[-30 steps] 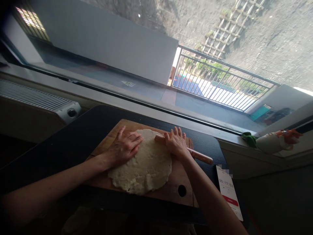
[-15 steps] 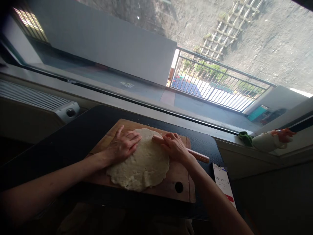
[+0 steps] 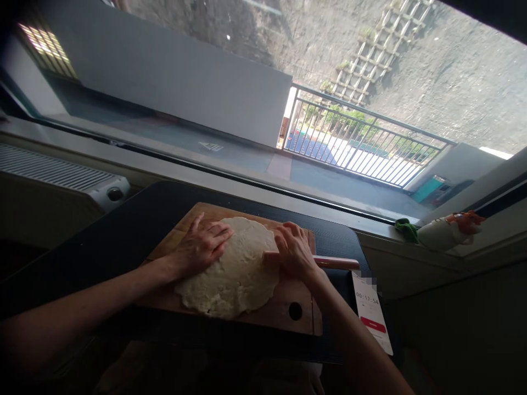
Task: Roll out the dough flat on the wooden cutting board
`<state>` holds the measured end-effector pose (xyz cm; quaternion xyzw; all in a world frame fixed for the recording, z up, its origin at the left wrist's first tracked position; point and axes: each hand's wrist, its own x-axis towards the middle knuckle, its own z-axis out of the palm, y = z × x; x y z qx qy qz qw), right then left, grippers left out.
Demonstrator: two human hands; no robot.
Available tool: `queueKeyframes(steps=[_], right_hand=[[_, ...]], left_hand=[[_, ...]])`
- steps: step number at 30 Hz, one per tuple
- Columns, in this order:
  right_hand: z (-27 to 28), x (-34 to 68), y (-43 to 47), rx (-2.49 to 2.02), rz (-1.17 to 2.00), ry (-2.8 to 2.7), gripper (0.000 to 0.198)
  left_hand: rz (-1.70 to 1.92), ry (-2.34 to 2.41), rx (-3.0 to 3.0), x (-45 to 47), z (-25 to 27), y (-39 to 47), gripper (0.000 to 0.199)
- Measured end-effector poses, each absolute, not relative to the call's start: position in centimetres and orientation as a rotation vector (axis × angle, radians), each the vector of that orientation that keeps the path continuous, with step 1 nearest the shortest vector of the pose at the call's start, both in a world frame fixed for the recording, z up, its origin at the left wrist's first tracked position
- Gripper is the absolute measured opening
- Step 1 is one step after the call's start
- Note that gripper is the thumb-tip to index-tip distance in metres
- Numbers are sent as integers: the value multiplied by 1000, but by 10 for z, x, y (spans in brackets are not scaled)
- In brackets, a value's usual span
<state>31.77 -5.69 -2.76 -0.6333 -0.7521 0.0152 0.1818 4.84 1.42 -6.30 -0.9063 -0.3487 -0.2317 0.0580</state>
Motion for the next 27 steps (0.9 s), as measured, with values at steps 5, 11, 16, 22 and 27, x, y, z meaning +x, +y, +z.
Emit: queueKeyframes(steps=[5,11,16,22,27], right_hand=[[-35,299,9,-1997,-182,-1889,44],[-43,290,-12,-2007,-262,-1855,44],[-46,288,-23,-2001,-255,-1921,46],[-36,289,11,-2091,-166,-1855,46],[-49,284,-47,-1967,-248,-2003,45]], left_hand=[[-634,-1075,-2737,48,-60,13,32],[-663,-1087,-2763,48,-58,11,31],[-669,-1085,-2761,49,-62,13,31],[-673,-1092,-2780,48,-54,9,33],[-696,-1093,-2794,48,-52,9,33]])
